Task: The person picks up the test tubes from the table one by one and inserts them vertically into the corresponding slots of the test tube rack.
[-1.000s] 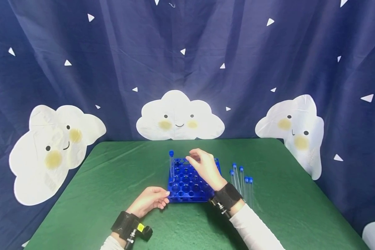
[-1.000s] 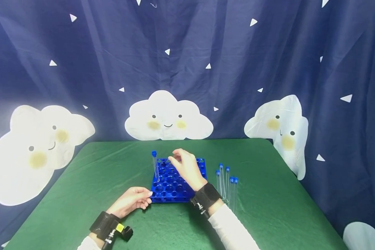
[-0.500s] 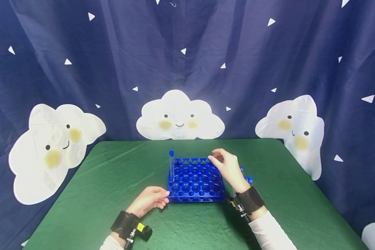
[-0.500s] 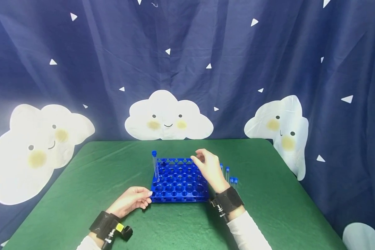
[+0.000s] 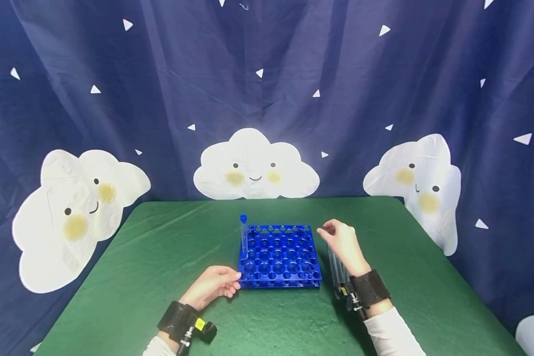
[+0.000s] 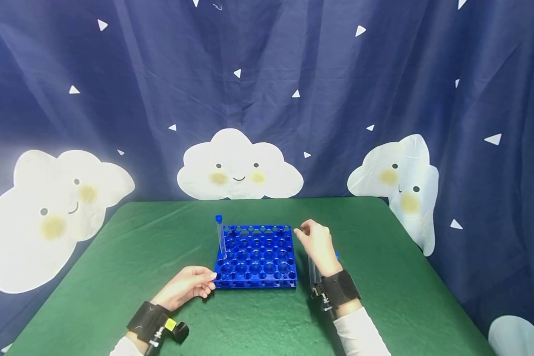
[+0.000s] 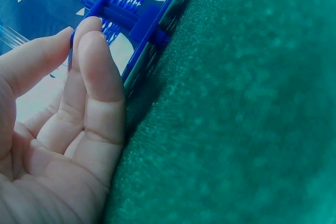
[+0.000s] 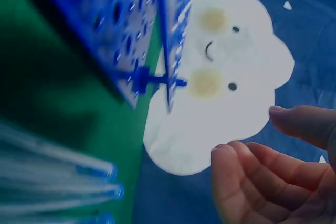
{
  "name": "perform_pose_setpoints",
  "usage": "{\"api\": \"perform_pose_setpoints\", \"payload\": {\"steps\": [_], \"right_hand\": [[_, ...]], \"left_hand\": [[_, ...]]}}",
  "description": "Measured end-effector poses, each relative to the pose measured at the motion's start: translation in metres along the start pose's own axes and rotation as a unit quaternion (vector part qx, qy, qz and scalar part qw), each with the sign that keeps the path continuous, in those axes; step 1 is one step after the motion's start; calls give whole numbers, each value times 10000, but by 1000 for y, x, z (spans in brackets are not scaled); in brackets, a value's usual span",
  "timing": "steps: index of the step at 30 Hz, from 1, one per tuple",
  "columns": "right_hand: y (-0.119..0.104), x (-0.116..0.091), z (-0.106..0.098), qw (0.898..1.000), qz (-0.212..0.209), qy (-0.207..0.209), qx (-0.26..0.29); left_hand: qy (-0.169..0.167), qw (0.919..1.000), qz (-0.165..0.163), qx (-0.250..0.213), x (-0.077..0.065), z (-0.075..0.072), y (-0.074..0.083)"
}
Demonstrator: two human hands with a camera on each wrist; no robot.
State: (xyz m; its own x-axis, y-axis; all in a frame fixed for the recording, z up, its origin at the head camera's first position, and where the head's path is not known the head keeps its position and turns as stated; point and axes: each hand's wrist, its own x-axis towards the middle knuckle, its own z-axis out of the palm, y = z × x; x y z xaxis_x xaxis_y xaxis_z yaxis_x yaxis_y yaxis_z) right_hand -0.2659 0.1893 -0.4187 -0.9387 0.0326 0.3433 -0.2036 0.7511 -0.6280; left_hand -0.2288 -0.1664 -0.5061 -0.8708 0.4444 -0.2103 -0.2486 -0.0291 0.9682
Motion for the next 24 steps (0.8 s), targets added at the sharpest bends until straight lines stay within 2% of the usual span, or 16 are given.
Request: {"api": "perform_pose_setpoints", "payload": {"steps": [11,19,24], "right_hand": [[26,4,7,9923,642,-800,-699],[34,-1,14,9832,840,-1311,-955],[36,-2,15,9810,717,-1295,-1250]], "left_hand": [[-13,10000,12,-51,1,-1,-2],[-15,10000,8,-31,0,0,-1],[-53,10000,36,-25,0,0,1]]}}
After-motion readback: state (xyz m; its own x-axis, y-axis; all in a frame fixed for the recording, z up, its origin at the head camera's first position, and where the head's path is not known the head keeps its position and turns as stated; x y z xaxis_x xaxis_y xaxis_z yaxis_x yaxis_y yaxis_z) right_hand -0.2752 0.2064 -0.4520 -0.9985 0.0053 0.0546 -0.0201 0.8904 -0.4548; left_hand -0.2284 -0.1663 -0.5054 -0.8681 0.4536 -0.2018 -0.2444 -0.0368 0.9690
